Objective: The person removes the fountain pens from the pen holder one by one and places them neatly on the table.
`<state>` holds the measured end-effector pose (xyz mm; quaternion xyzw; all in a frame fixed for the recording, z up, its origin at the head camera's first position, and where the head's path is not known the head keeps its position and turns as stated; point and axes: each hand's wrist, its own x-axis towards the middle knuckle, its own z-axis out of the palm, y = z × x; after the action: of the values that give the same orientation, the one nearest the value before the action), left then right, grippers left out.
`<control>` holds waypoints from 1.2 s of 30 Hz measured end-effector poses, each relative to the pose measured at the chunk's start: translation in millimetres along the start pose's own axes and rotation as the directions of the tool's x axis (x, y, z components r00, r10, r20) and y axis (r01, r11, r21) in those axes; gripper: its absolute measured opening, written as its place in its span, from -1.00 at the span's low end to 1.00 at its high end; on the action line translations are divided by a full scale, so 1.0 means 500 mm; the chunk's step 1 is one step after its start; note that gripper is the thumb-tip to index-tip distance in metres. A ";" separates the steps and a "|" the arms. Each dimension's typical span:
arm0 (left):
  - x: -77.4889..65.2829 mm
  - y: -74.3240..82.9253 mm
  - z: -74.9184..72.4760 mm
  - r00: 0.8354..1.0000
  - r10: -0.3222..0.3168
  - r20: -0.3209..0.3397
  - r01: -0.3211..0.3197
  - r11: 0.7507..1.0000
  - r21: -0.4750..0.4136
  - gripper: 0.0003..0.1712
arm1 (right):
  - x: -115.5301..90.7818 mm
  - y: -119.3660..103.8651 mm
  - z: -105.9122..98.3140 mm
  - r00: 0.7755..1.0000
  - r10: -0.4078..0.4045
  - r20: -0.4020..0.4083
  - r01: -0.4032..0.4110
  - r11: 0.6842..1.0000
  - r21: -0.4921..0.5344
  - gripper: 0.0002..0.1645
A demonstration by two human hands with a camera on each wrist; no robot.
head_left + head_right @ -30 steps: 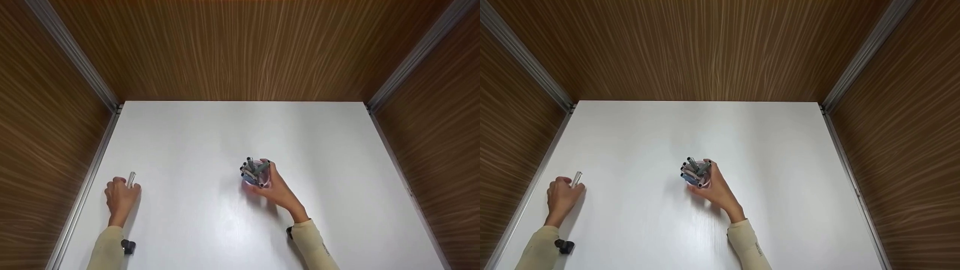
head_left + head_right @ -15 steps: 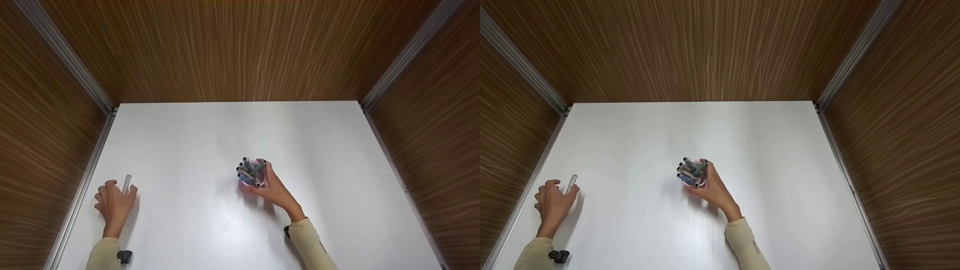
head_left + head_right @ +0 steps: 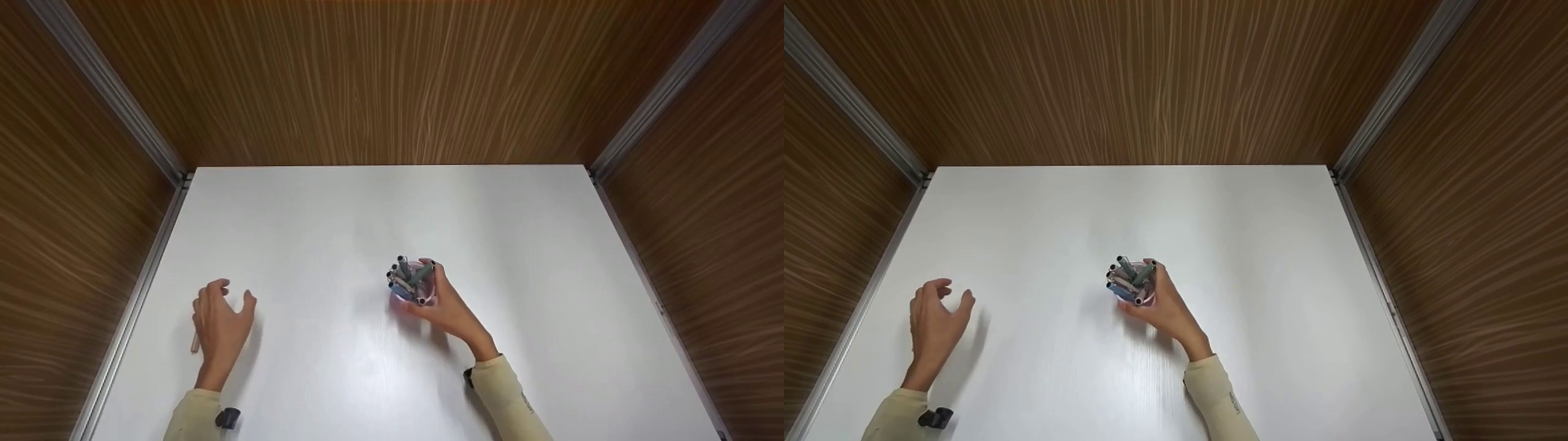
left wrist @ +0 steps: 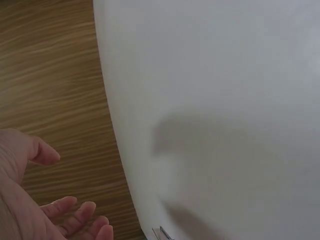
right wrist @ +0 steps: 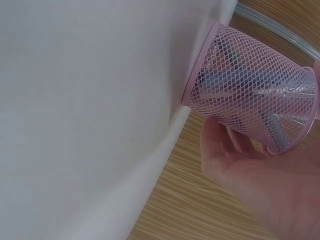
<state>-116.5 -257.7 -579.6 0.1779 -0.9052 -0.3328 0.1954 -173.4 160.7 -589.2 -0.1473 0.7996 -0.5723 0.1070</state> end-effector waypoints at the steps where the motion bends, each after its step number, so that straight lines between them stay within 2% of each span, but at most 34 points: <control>1: -0.003 0.007 0.005 1.000 0.019 -0.006 -0.019 1.000 -0.013 -0.52 | 0.000 0.001 0.001 1.000 -0.004 0.001 0.004 1.000 0.011 0.16; 7: -0.027 0.042 0.039 0.994 0.102 -0.031 -0.106 0.985 -0.135 -0.61 | 0.004 0.008 0.004 1.000 -0.018 0.008 0.018 0.998 0.056 0.17; 13: -0.057 0.082 0.071 0.988 0.157 -0.005 -0.153 0.957 -0.247 -0.66 | 0.002 0.006 0.002 1.000 -0.007 0.001 0.007 1.000 0.018 0.18; 21: -0.091 0.139 0.123 0.977 0.209 0.033 -0.186 0.922 -0.339 -0.72 | 0.004 0.008 0.003 1.000 -0.011 -0.008 0.011 1.000 -0.026 0.18; 27: -0.124 0.185 0.171 0.961 0.257 0.099 -0.204 0.905 -0.372 -0.74 | -0.001 0.008 0.002 1.000 -0.007 -0.017 0.006 0.999 -0.039 0.17; 31: -0.142 0.211 0.194 0.950 0.297 0.101 -0.244 0.902 -0.356 -0.74 | -0.003 0.008 0.001 1.000 -0.014 -0.017 0.013 0.998 -0.059 0.18; 36: -0.157 0.234 0.213 0.947 0.297 0.119 -0.238 0.903 -0.359 -0.60 | -0.003 0.006 0.001 1.000 -0.013 -0.013 0.013 0.999 -0.045 0.19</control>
<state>-121.9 -81.9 -594.2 -0.0140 -0.8633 -0.4678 0.1890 -172.3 161.8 -592.2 -0.1511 0.8121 -0.5556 0.0946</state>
